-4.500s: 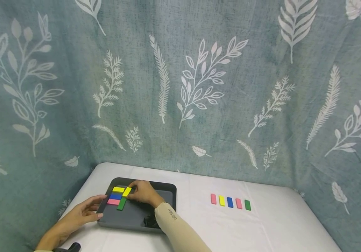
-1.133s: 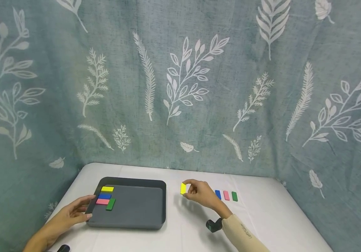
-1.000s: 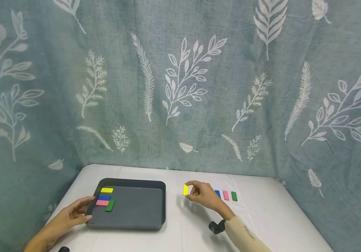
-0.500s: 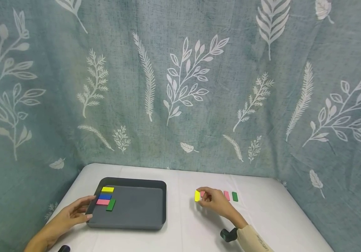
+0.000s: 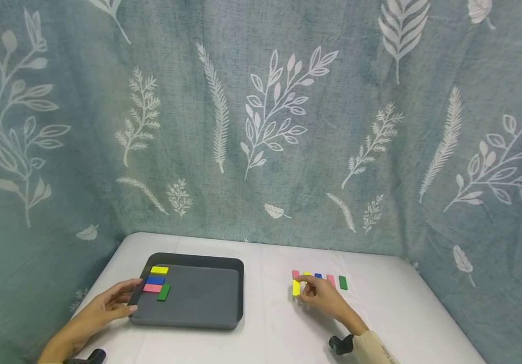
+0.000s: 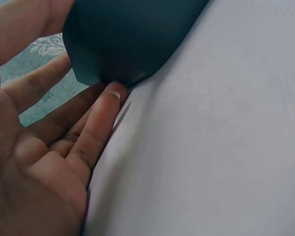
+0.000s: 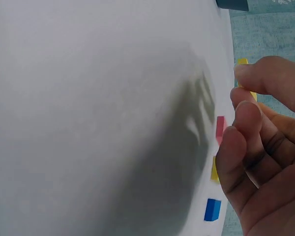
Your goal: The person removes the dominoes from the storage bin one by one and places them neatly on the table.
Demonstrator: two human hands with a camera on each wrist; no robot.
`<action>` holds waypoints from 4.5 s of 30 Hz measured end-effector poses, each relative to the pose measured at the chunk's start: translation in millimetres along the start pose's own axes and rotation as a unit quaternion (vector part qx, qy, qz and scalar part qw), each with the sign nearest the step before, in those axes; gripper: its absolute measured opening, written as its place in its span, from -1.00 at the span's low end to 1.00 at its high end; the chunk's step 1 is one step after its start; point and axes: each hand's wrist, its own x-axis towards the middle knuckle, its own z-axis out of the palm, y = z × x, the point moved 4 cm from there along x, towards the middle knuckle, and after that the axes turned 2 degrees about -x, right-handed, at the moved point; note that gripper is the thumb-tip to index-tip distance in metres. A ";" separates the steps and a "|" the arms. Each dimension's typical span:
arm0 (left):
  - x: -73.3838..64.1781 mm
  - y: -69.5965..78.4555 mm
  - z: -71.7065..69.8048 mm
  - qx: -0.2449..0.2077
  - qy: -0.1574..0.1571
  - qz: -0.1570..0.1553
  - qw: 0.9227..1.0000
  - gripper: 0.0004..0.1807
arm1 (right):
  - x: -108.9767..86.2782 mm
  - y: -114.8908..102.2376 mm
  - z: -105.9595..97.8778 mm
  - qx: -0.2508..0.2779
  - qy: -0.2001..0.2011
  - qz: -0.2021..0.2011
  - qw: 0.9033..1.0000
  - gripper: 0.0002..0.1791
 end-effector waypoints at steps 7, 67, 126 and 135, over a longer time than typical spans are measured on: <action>0.0 1.3 2.8 -0.007 0.001 0.001 1.000 -0.13 | -6.4 6.6 0.7 0.013 -0.009 0.013 1.000 -0.56; 1.1 2.1 -1.8 -0.007 -0.002 0.009 1.000 -0.14 | 42.4 -50.4 14.7 0.077 -0.022 -0.027 0.996 -0.51; 1.9 -2.7 -1.3 -0.006 0.008 0.011 1.000 -0.14 | 146.1 -185.2 125.9 0.071 -0.107 -0.120 0.984 -0.52; -2.0 -5.2 -0.8 -0.005 0.013 -0.004 1.000 -0.12 | 158.5 -192.0 143.5 0.069 -0.129 -0.110 0.983 -0.54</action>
